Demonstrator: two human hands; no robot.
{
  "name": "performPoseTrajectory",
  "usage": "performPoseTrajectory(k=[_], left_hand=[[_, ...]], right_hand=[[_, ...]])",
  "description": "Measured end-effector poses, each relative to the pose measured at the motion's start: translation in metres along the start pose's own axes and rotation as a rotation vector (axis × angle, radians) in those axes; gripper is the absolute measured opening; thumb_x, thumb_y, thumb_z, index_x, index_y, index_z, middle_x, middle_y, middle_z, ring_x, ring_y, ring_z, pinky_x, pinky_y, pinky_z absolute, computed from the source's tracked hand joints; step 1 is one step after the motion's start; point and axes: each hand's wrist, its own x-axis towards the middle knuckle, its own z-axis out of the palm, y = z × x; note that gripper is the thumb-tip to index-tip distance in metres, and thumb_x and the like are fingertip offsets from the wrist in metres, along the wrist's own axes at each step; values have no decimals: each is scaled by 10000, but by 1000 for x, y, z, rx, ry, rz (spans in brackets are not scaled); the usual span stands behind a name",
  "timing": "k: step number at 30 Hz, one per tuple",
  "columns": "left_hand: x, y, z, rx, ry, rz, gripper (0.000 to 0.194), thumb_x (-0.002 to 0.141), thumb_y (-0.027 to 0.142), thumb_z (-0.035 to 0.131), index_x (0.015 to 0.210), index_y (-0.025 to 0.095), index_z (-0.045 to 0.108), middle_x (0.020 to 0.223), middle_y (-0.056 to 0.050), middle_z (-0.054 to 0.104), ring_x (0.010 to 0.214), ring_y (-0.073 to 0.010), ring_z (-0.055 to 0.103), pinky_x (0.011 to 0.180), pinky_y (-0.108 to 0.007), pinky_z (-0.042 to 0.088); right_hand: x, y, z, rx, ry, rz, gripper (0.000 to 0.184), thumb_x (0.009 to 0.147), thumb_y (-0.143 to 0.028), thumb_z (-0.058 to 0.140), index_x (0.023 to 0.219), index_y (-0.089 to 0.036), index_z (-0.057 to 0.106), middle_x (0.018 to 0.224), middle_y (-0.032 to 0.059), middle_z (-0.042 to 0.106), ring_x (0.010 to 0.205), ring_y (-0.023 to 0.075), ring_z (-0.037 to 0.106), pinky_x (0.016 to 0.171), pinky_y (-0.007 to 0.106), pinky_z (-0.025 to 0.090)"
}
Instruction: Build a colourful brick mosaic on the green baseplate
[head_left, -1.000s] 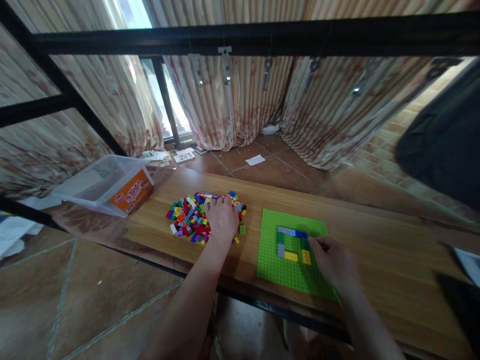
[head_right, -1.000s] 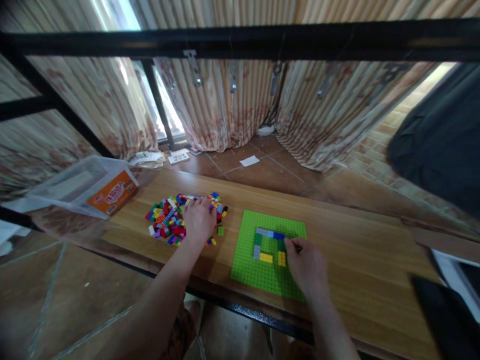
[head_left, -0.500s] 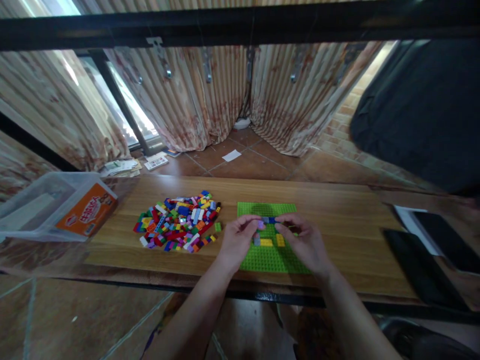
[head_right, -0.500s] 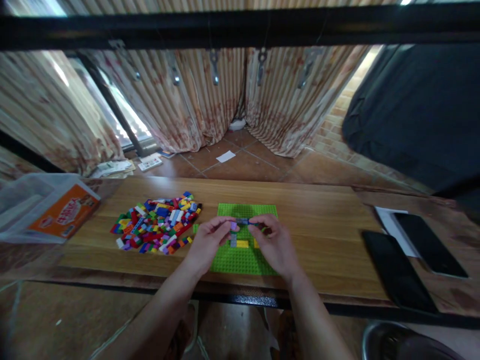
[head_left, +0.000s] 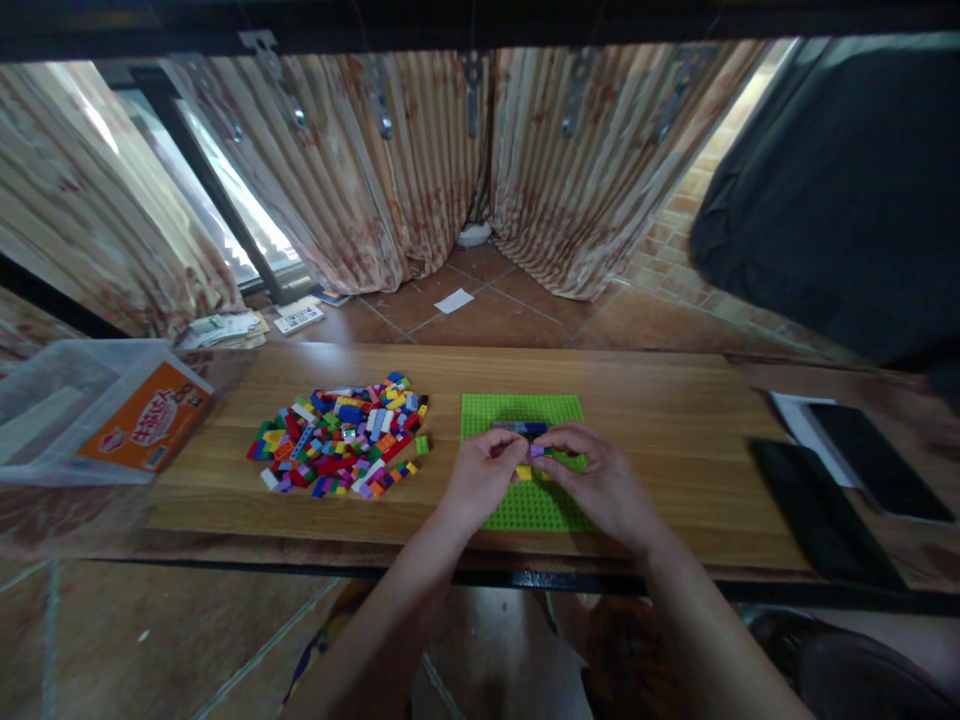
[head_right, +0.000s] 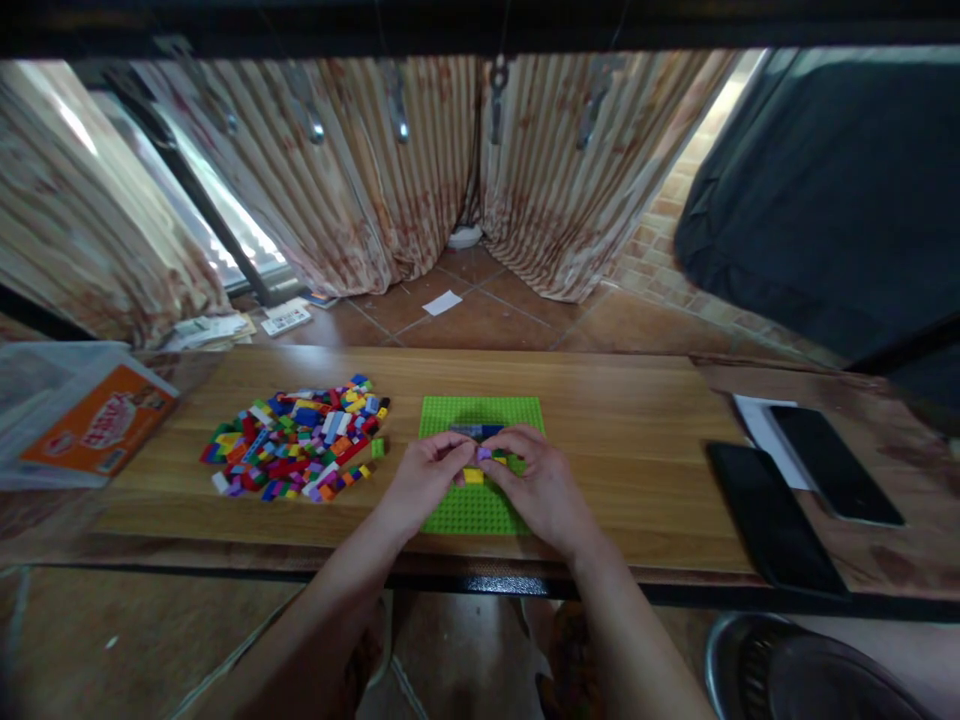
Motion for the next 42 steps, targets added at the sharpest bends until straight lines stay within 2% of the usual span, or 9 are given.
performPoseTrajectory(k=[3, 6, 15, 23, 33, 42], left_hand=[[4, -2, -10, 137, 58, 45, 170, 846, 268, 560, 869, 147, 677, 779, -38, 727, 566, -107, 568, 533, -219, 431], [7, -3, -18, 265, 92, 80, 172, 858, 232, 541, 936, 162, 677, 858, -52, 752, 712, -150, 664, 629, -243, 497], [11, -18, -15, 416, -18, 205, 112, 863, 152, 566, 924, 174, 657, 958, -58, 742, 925, -177, 695, 864, -304, 540], [11, -22, -14, 459, -34, 220, 143, 845, 114, 580, 963, 167, 642, 919, -66, 746, 865, -187, 709, 806, -326, 564], [11, -23, -16, 484, -45, 221, 147, 846, 135, 581, 974, 169, 645, 927, -62, 744, 881, -186, 705, 810, -319, 561], [13, -25, -15, 492, -58, 220, 170, 841, 123, 569, 983, 177, 645, 897, -44, 744, 852, -176, 701, 795, -309, 558]], right_hand=[[-2, 5, -3, -34, -49, 34, 161, 826, -388, 669, 888, -267, 754, 1045, 40, 652, 1004, 202, 604, 936, 371, 445], [-4, 6, -3, -56, -120, 31, 108, 798, -341, 707, 849, -270, 771, 1074, 50, 631, 1047, 216, 583, 968, 399, 422], [-5, 15, -1, -157, -74, 67, 80, 768, -301, 740, 833, -287, 786, 1065, 49, 622, 1042, 229, 563, 951, 424, 408], [-6, 21, 6, -141, -15, 75, 80, 734, -269, 775, 800, -311, 790, 1049, 38, 627, 1029, 225, 580, 940, 416, 422], [-10, 31, 12, -23, 46, 118, 69, 732, -342, 781, 798, -325, 791, 1040, 34, 624, 1002, 214, 584, 932, 411, 445], [-16, 30, 14, -197, 99, -1, 113, 743, -248, 773, 815, -334, 790, 1098, 47, 644, 1049, 241, 576, 936, 435, 457]])
